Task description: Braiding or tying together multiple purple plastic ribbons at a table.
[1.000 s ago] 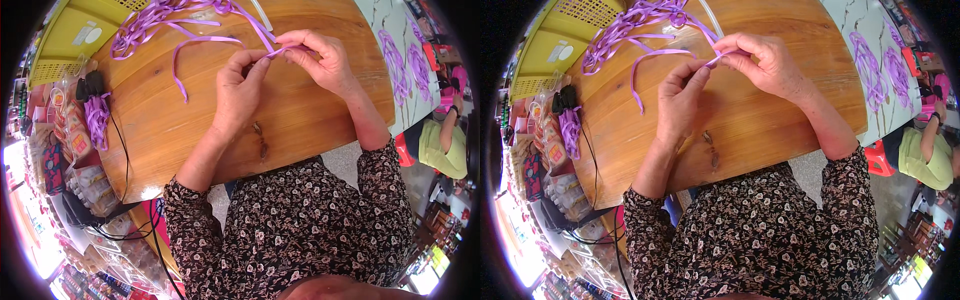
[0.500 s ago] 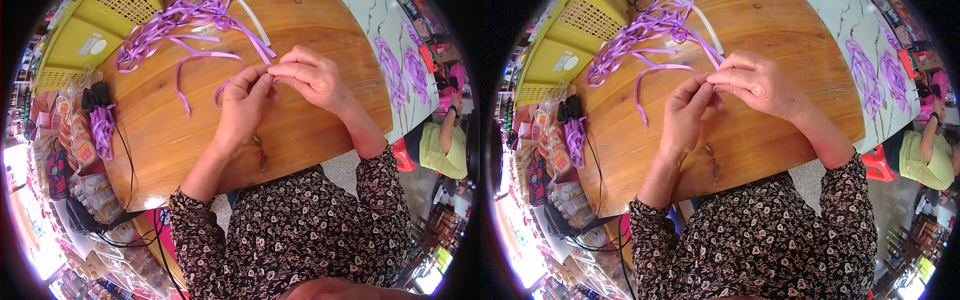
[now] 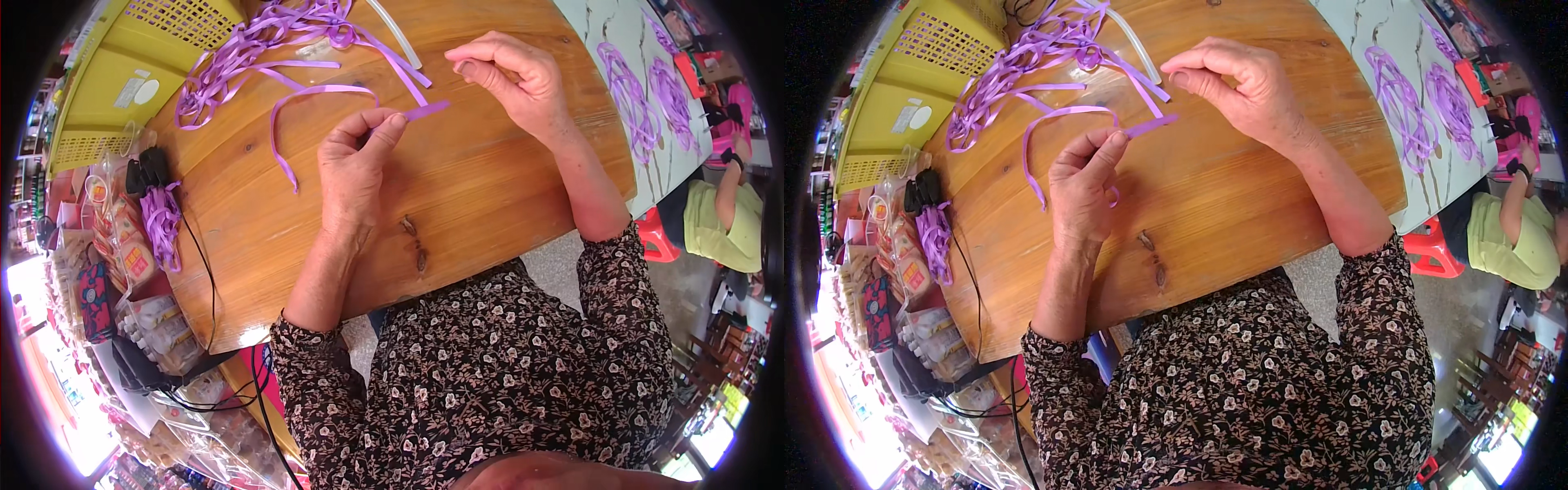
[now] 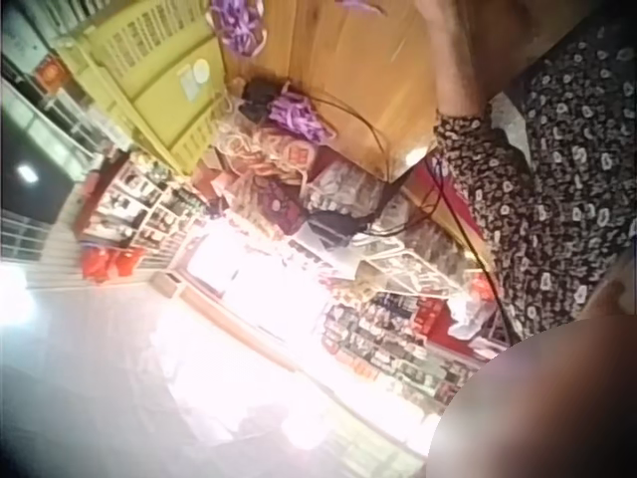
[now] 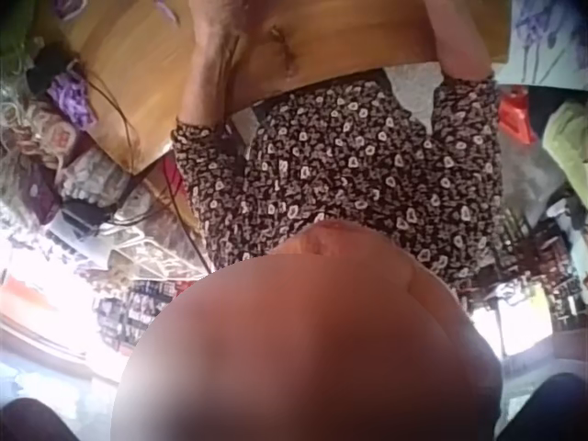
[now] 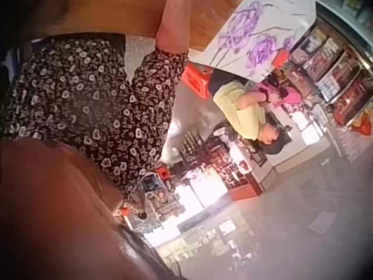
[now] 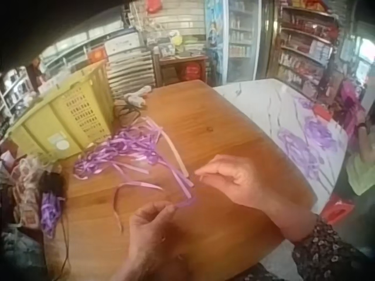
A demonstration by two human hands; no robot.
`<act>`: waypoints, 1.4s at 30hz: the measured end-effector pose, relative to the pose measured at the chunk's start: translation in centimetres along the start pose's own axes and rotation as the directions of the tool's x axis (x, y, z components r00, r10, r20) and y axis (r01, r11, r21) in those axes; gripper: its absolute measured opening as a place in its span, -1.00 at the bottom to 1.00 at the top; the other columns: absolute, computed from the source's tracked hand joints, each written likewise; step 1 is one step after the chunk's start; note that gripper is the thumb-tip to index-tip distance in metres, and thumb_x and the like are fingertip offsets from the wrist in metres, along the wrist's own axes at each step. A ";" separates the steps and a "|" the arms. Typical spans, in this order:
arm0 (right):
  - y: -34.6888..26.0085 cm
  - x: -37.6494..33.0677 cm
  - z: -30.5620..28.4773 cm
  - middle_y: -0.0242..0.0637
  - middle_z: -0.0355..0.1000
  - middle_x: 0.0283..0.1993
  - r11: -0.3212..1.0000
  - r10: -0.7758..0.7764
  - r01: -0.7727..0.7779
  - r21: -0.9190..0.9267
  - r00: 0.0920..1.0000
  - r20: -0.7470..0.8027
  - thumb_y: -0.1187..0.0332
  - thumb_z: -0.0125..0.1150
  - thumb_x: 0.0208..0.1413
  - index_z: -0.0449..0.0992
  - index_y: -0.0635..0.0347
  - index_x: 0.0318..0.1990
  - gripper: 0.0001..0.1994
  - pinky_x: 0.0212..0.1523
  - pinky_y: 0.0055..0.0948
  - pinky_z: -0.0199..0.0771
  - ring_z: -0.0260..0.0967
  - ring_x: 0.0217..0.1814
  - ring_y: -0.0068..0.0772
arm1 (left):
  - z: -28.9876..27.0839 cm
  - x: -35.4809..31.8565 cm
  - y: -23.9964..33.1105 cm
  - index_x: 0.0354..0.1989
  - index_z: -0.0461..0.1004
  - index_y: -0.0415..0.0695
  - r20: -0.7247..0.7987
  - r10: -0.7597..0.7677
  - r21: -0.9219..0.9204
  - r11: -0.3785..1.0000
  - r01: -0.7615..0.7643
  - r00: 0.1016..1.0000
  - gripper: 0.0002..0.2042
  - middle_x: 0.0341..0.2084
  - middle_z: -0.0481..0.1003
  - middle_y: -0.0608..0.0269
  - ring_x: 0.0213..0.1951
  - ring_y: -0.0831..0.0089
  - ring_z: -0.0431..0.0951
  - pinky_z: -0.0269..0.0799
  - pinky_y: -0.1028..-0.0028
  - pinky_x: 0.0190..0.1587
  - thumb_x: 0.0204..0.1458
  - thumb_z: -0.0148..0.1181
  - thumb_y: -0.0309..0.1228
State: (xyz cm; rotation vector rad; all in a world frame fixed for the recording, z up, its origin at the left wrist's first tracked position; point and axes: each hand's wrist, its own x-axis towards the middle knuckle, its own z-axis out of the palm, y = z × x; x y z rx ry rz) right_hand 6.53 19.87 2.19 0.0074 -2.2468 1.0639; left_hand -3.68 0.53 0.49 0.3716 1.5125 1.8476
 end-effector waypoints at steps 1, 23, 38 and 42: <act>-0.1 0.0 0.1 -0.28 0.47 -0.33 0.999 -0.029 0.029 -0.023 0.999 0.014 0.57 0.20 0.01 0.55 0.28 -0.20 -0.83 -0.29 -0.61 0.41 0.43 -0.30 -0.49 | -0.1 -0.1 0.1 -0.34 0.55 -0.19 -0.011 0.009 0.000 1.000 -0.009 1.000 -0.92 -0.55 0.40 0.54 -0.50 0.79 0.26 0.14 0.72 -0.46 0.00 0.26 -0.46; -0.3 -0.7 2.2 -0.38 0.42 -0.44 0.909 -0.282 0.313 -0.275 0.948 0.146 0.50 0.33 -0.14 0.59 0.14 -0.28 -0.81 -0.38 -0.45 0.34 0.37 -0.38 -0.38 | -0.2 0.2 0.5 -0.36 0.53 -0.19 -0.087 -0.043 0.013 0.999 0.044 0.995 -0.86 -0.69 0.31 0.54 -0.73 0.76 0.08 -0.10 0.67 -0.73 -0.04 0.31 -0.41; -0.1 -2.1 3.4 -0.30 0.48 -0.20 0.207 0.222 -0.530 0.822 0.844 0.489 0.54 0.15 0.07 0.53 0.33 -0.15 -0.81 -0.13 -0.57 0.40 0.40 -0.20 -0.55 | 0.1 0.0 -0.6 -0.29 0.50 -0.17 0.050 0.057 -0.229 0.972 -0.044 0.997 -0.89 -0.43 0.45 0.47 -0.45 0.78 0.31 0.14 0.76 -0.45 -0.01 0.23 -0.58; -0.2 -2.2 3.9 -0.26 0.48 -0.17 0.252 0.292 -0.516 0.819 0.847 0.444 0.55 0.11 0.10 0.50 0.32 -0.06 -0.77 -0.10 -0.56 0.41 0.41 -0.15 -0.53 | 0.7 -0.4 -0.9 -0.29 0.49 -0.18 0.007 0.170 -0.199 0.966 -0.165 0.985 -0.91 -0.44 0.44 0.47 -0.41 0.76 0.33 0.19 0.75 -0.40 0.03 0.19 -0.60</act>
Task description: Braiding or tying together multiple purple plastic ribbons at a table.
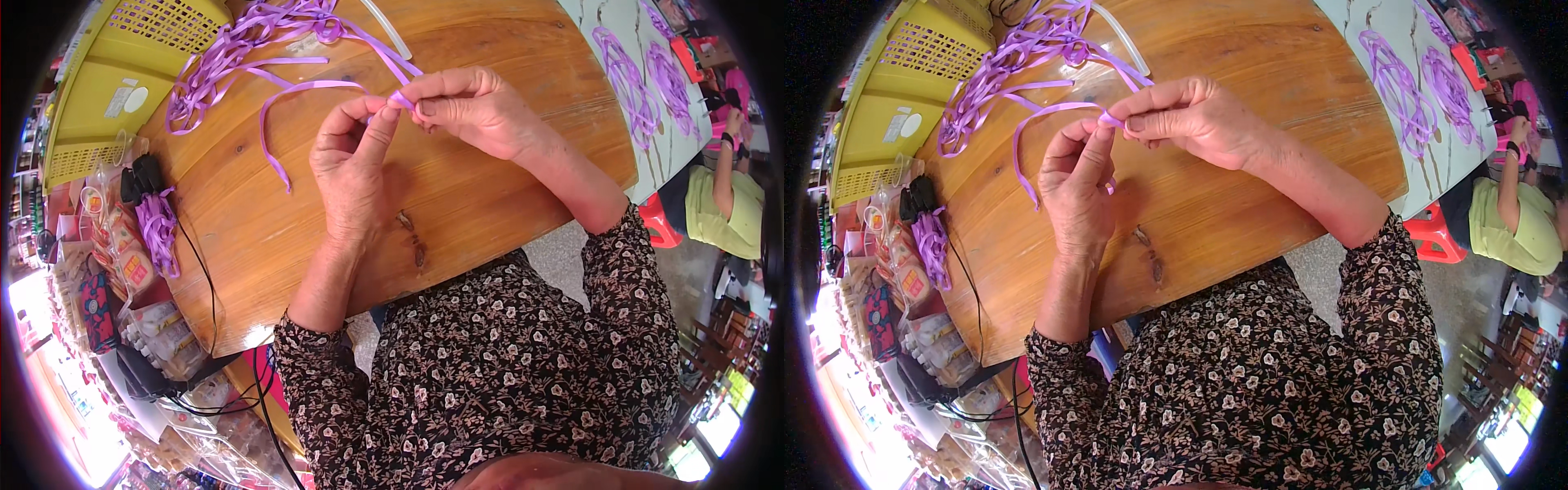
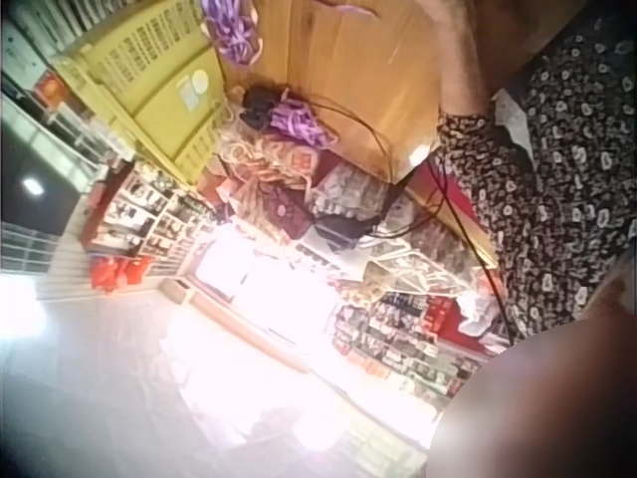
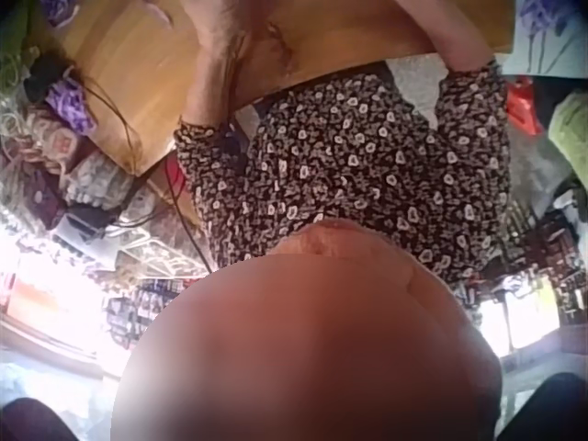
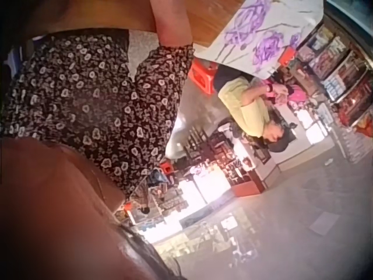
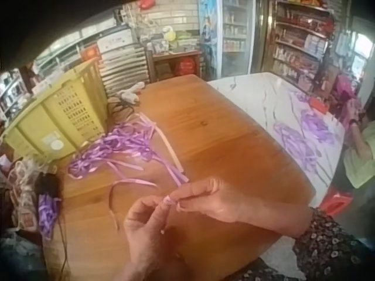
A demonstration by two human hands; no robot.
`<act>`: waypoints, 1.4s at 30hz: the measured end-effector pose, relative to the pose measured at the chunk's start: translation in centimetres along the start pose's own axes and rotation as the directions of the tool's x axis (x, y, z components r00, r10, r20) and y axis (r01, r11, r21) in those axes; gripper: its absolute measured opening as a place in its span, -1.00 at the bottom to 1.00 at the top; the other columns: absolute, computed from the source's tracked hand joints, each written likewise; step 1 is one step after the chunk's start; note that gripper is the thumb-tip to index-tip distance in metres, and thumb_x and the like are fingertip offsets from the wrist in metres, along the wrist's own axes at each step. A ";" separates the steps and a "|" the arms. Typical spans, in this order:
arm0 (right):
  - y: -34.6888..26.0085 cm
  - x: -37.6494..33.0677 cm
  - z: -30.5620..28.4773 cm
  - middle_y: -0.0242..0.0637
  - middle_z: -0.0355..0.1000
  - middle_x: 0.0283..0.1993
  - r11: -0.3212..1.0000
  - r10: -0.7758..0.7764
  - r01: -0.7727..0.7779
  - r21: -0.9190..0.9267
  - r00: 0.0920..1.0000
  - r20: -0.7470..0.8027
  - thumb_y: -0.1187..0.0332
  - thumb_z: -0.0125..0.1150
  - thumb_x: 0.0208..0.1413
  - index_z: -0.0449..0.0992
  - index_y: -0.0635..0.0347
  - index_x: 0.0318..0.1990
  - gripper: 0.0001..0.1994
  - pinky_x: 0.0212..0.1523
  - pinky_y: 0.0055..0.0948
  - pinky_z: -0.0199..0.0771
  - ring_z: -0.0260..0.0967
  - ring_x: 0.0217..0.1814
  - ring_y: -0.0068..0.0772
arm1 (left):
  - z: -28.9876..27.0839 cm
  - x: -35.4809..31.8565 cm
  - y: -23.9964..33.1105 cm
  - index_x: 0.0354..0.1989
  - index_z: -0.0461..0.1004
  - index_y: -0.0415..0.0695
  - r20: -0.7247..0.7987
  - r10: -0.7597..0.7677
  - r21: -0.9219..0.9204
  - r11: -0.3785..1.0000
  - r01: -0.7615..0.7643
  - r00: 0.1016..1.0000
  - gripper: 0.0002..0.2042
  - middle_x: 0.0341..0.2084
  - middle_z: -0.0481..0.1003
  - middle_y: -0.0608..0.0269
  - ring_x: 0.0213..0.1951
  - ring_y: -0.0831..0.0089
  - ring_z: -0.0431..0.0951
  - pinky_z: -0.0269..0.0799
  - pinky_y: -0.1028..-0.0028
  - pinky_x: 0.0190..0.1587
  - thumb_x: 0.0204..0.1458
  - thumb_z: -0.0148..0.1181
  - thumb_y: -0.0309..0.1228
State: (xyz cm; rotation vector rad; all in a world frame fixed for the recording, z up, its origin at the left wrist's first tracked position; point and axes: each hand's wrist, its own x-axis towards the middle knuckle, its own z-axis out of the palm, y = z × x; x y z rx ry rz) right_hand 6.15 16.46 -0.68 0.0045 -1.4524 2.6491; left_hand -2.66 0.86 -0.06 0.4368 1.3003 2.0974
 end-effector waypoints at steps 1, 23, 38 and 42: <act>-0.1 0.0 0.4 -0.26 0.48 -0.17 0.997 -0.029 0.025 -0.078 0.999 -0.044 0.56 0.10 0.11 0.50 0.32 -0.06 -0.76 -0.08 -0.56 0.41 0.42 -0.13 -0.52 | 0.1 -0.1 -0.1 -0.29 0.49 -0.19 -0.004 0.057 0.034 0.998 -0.057 0.998 -0.92 -0.44 0.44 0.47 -0.40 0.76 0.34 0.20 0.74 -0.39 0.04 0.17 -0.60; -0.1 -0.1 1.8 -0.38 0.48 -0.29 0.431 -0.394 0.208 -0.878 0.919 0.024 0.58 0.20 0.02 0.50 0.22 -0.13 -0.77 -0.19 -0.58 0.42 0.42 -0.23 -0.56 | 0.5 -0.3 -1.1 -0.27 0.51 -0.25 -0.073 -0.040 0.049 0.998 0.043 0.997 -0.91 -0.36 0.51 0.38 -0.30 0.68 0.43 0.32 0.69 -0.21 0.05 0.19 -0.54; -0.2 0.1 0.4 -0.34 0.44 -0.35 -0.267 -0.456 0.438 -0.858 0.727 0.513 0.51 0.25 -0.16 0.54 0.22 -0.22 -0.74 -0.22 -0.41 0.31 0.38 -0.29 -0.35 | 0.4 -0.2 -0.7 -0.31 0.52 -0.23 -0.030 -0.182 0.086 0.979 0.184 0.983 -0.87 -0.64 0.34 0.54 -0.61 0.78 0.17 0.03 0.70 -0.59 0.07 0.16 -0.42; -0.3 0.2 0.5 -0.38 0.43 -0.35 -0.352 -0.454 0.441 -0.826 0.691 0.563 0.48 0.25 -0.25 0.55 0.22 -0.25 -0.72 -0.22 -0.41 0.29 0.38 -0.29 -0.41 | 0.3 0.0 -1.1 -0.28 0.50 -0.27 -0.068 -0.183 0.077 0.979 0.188 0.981 -0.87 -0.62 0.35 0.52 -0.62 0.76 0.18 0.03 0.70 -0.59 0.06 0.16 -0.46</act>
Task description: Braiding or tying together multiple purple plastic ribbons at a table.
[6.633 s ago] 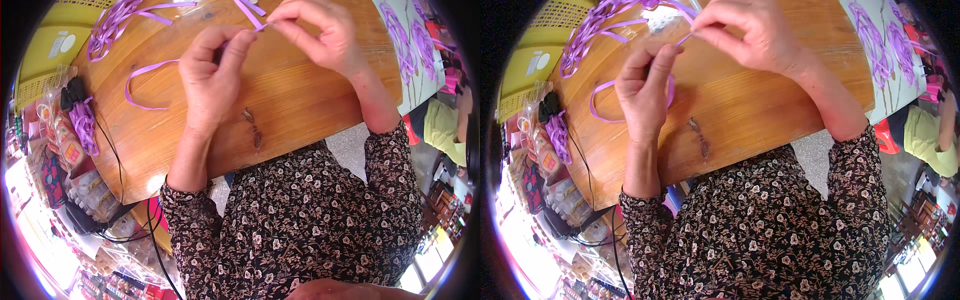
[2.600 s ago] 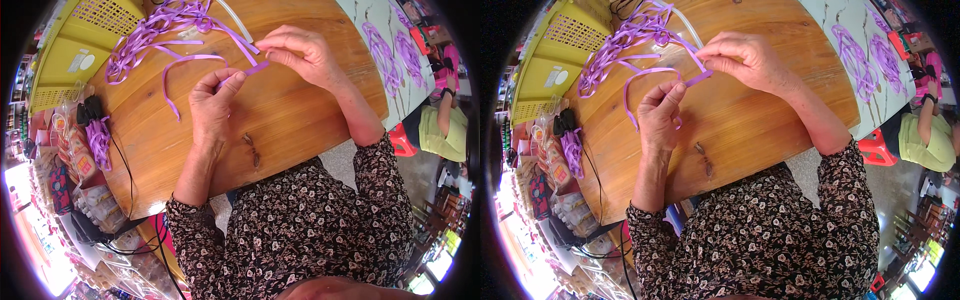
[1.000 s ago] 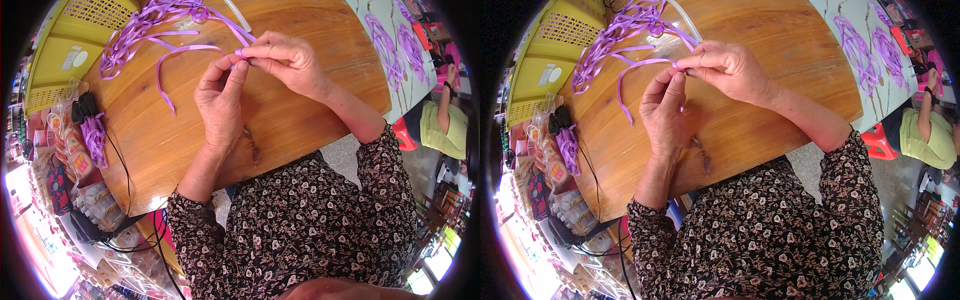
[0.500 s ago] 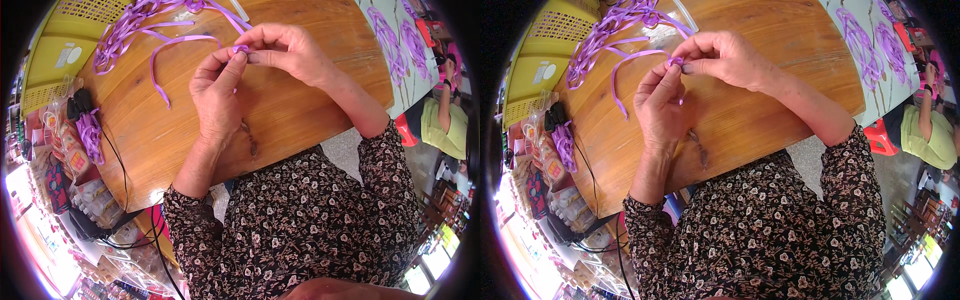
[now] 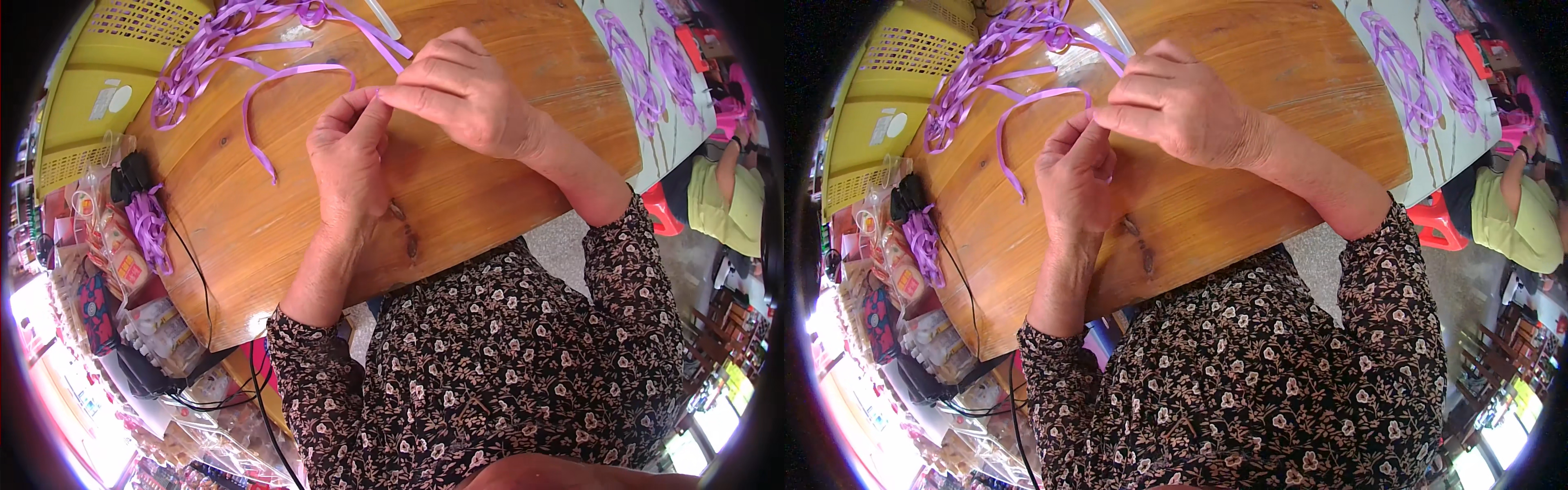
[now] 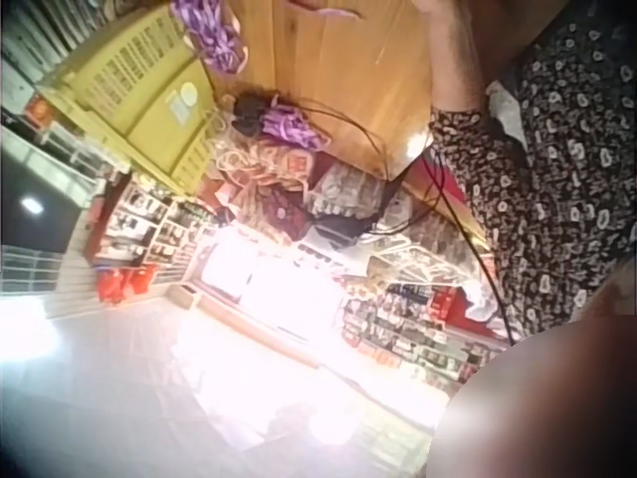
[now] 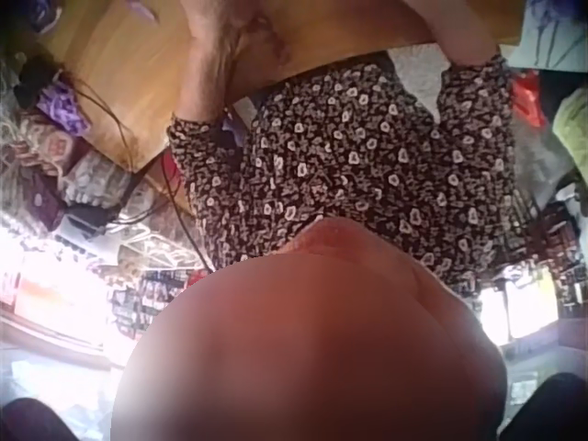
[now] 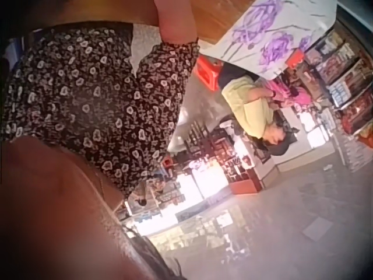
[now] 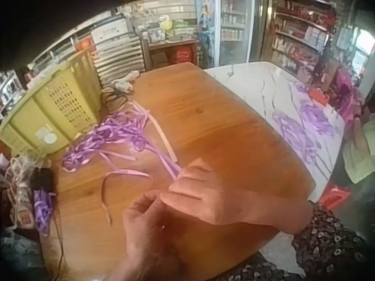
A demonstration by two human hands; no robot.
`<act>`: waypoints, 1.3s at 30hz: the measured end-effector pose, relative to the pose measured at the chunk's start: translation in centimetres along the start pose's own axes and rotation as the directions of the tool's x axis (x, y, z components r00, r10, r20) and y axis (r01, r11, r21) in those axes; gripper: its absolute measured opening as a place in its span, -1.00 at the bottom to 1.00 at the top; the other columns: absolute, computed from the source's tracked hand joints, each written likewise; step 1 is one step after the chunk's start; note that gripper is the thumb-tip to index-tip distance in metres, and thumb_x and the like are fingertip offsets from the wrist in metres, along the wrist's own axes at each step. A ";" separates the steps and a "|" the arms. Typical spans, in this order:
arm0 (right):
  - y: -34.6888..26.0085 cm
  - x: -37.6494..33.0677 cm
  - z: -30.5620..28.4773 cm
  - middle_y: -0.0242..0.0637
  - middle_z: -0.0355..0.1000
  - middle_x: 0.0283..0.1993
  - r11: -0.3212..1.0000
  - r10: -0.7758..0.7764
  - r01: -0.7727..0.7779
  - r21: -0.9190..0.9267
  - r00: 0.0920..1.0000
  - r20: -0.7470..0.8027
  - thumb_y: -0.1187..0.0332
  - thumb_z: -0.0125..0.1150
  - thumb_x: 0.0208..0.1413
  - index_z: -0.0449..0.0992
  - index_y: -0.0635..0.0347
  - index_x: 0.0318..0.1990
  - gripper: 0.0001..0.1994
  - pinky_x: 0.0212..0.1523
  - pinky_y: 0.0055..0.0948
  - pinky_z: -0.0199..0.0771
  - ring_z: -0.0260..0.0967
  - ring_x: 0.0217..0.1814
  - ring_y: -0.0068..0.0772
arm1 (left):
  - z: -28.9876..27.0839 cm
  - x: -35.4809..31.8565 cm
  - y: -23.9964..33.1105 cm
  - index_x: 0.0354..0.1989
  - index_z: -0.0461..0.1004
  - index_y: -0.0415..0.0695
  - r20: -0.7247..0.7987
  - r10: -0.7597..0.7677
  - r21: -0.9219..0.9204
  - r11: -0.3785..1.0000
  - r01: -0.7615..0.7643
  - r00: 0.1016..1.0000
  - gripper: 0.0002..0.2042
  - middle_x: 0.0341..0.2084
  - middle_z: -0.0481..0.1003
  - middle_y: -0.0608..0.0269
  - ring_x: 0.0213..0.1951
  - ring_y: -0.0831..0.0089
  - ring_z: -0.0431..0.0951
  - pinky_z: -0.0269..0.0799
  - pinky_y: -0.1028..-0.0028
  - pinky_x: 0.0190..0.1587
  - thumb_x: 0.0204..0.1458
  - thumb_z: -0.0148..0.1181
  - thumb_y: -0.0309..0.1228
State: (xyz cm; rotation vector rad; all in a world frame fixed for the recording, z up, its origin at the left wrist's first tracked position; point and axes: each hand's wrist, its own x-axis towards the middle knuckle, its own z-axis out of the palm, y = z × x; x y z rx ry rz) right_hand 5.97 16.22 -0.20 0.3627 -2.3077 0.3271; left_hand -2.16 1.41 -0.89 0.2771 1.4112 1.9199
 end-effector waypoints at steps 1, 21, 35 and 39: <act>0.0 0.2 0.0 -0.39 0.43 -0.36 0.999 -0.049 0.048 -0.017 0.999 -0.015 0.48 0.24 -0.26 0.56 0.22 -0.26 -0.72 -0.21 -0.41 0.29 0.38 -0.30 -0.41 | -0.1 0.0 0.0 -0.28 0.49 -0.27 -0.006 -0.012 0.000 1.000 0.012 1.000 -0.87 -0.61 0.35 0.52 -0.62 0.76 0.18 0.03 0.70 -0.59 0.06 0.16 -0.47; 2.5 1.0 -2.8 -0.29 0.42 -0.38 0.976 0.071 -0.107 0.189 0.980 0.186 0.39 0.30 -0.10 0.53 0.17 -0.40 -0.89 -0.26 -0.38 0.35 0.36 -0.30 -0.28 | -0.5 0.5 1.2 -0.30 0.49 -0.29 0.182 -0.041 0.289 0.957 -0.014 0.983 -0.88 -0.51 0.43 0.46 -0.50 0.77 0.31 0.21 0.73 -0.47 0.01 0.23 -0.52; 0.0 1.3 -2.3 -0.25 0.46 -0.41 0.743 0.379 -0.428 0.514 0.903 0.204 0.46 0.28 -0.04 0.54 0.22 -0.37 -0.92 -0.31 -0.49 0.38 0.43 -0.35 -0.32 | -0.3 0.1 0.4 -0.30 0.45 -0.27 0.090 0.096 0.136 0.985 -0.107 0.991 -0.90 -0.47 0.42 0.45 -0.44 0.74 0.34 0.26 0.73 -0.37 0.02 0.19 -0.54; 1.5 -0.1 -0.9 -0.29 0.47 -0.42 0.853 0.156 -0.143 0.502 0.988 0.015 0.48 0.24 -0.02 0.54 0.23 -0.38 -0.95 -0.30 -0.54 0.36 0.42 -0.35 -0.46 | -0.1 0.2 0.4 -0.31 0.45 -0.25 0.125 0.137 0.089 0.985 -0.149 0.983 -0.90 -0.48 0.42 0.45 -0.44 0.75 0.34 0.25 0.74 -0.38 0.01 0.20 -0.56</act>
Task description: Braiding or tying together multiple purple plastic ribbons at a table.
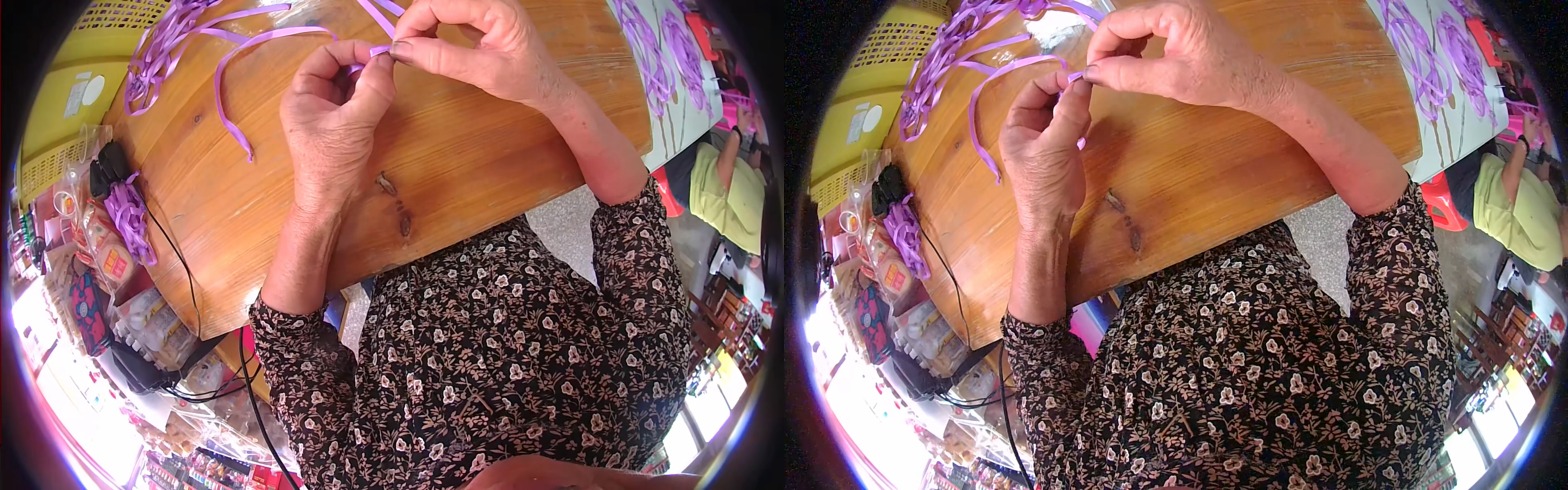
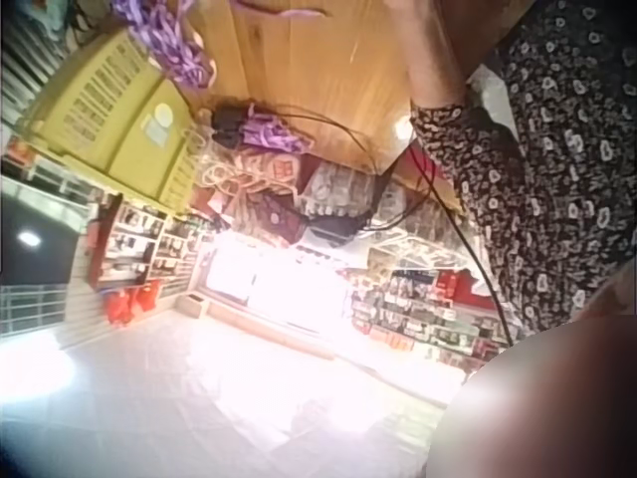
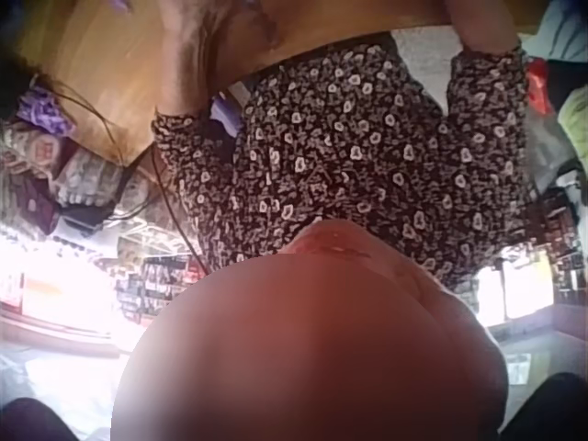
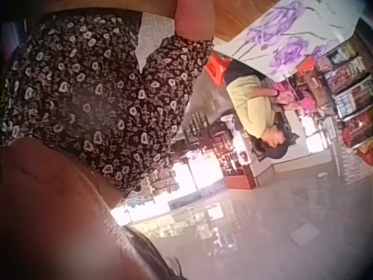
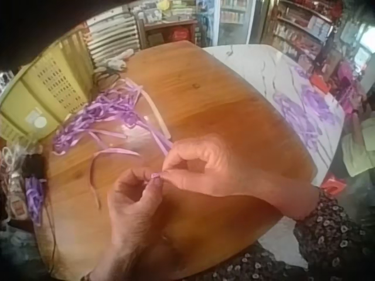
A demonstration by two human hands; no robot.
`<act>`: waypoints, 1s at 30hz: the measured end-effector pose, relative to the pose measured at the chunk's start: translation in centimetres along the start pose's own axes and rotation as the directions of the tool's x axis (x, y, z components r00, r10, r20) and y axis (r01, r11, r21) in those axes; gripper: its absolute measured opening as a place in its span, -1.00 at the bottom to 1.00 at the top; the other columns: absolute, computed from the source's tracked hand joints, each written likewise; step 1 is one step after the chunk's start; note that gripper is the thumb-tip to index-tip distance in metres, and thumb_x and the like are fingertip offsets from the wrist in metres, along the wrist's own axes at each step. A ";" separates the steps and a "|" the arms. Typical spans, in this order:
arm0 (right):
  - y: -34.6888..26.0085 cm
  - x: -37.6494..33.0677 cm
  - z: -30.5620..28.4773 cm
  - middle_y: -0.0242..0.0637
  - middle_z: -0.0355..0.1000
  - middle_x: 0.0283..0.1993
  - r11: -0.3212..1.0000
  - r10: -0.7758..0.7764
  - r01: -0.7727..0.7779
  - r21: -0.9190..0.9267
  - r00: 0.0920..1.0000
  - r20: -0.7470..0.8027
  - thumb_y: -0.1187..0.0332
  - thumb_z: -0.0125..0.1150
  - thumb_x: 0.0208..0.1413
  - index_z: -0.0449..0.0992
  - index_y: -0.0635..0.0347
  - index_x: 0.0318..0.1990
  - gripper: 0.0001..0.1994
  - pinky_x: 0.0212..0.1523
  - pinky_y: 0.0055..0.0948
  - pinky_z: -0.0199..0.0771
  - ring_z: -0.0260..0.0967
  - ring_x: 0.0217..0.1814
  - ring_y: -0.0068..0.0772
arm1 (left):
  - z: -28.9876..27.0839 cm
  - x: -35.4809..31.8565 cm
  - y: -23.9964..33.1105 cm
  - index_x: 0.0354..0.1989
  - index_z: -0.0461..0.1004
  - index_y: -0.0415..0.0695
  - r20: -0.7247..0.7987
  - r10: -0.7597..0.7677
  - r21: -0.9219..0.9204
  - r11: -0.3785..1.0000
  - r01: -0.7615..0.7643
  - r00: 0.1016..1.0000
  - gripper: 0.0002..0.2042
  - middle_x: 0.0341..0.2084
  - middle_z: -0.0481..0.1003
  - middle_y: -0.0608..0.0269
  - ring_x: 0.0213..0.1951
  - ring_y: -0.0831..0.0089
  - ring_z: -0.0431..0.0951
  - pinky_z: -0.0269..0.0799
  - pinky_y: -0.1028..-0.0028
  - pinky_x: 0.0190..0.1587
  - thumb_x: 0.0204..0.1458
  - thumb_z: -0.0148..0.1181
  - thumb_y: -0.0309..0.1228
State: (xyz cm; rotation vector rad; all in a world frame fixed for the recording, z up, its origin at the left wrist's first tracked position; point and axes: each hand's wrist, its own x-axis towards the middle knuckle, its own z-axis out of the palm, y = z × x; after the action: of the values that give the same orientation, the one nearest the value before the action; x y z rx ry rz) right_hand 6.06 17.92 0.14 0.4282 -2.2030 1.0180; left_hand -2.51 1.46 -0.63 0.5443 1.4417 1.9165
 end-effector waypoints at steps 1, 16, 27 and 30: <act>-0.1 0.1 0.3 -0.30 0.47 -0.41 1.000 0.006 -0.006 0.001 1.000 -0.027 0.47 0.24 -0.02 0.54 0.22 -0.38 -0.95 -0.30 -0.56 0.36 0.41 -0.35 -0.50 | -0.1 0.0 0.0 -0.31 0.46 -0.24 -0.003 0.001 0.003 1.000 -0.001 1.000 -0.90 -0.48 0.42 0.46 -0.44 0.75 0.33 0.25 0.74 -0.38 0.00 0.20 -0.57; -2.4 0.5 0.2 -0.52 0.45 -0.39 0.443 0.722 -0.674 0.591 0.659 0.211 0.46 0.22 0.04 0.52 0.20 -0.37 -0.97 -0.21 -0.70 0.30 0.33 -0.27 -0.74 | -0.7 0.1 0.0 -0.28 0.48 -0.21 0.192 -0.099 -0.418 0.892 0.172 0.976 -0.89 -0.51 0.44 0.43 -0.56 0.68 0.24 0.10 0.63 -0.52 0.02 0.21 -0.51; -3.0 1.1 -0.2 -0.39 0.46 -0.37 0.852 0.488 -0.480 0.208 0.873 0.011 0.49 0.22 0.03 0.51 0.23 -0.29 -0.91 -0.24 -0.60 0.36 0.39 -0.28 -0.59 | -1.4 0.3 -0.1 -0.25 0.44 -0.18 0.257 -0.077 -0.391 0.903 0.177 0.963 -0.89 -0.49 0.34 0.43 -0.47 0.63 0.21 0.18 0.60 -0.37 0.12 0.09 -0.43; -3.7 1.6 -0.3 -0.29 0.45 -0.37 0.960 0.280 -0.279 0.016 0.956 -0.084 0.53 0.25 -0.02 0.53 0.22 -0.26 -0.86 -0.29 -0.53 0.38 0.41 -0.32 -0.40 | -1.4 0.3 -0.1 -0.27 0.44 -0.19 0.227 -0.096 -0.394 0.901 0.181 0.969 -0.89 -0.54 0.28 0.46 -0.51 0.65 0.15 0.11 0.61 -0.44 0.12 0.08 -0.43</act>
State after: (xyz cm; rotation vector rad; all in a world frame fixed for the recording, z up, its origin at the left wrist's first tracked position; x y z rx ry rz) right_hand 6.97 15.74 3.38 0.0714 -2.2257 1.1650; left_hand -3.63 0.77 -1.20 0.4075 0.8839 1.9141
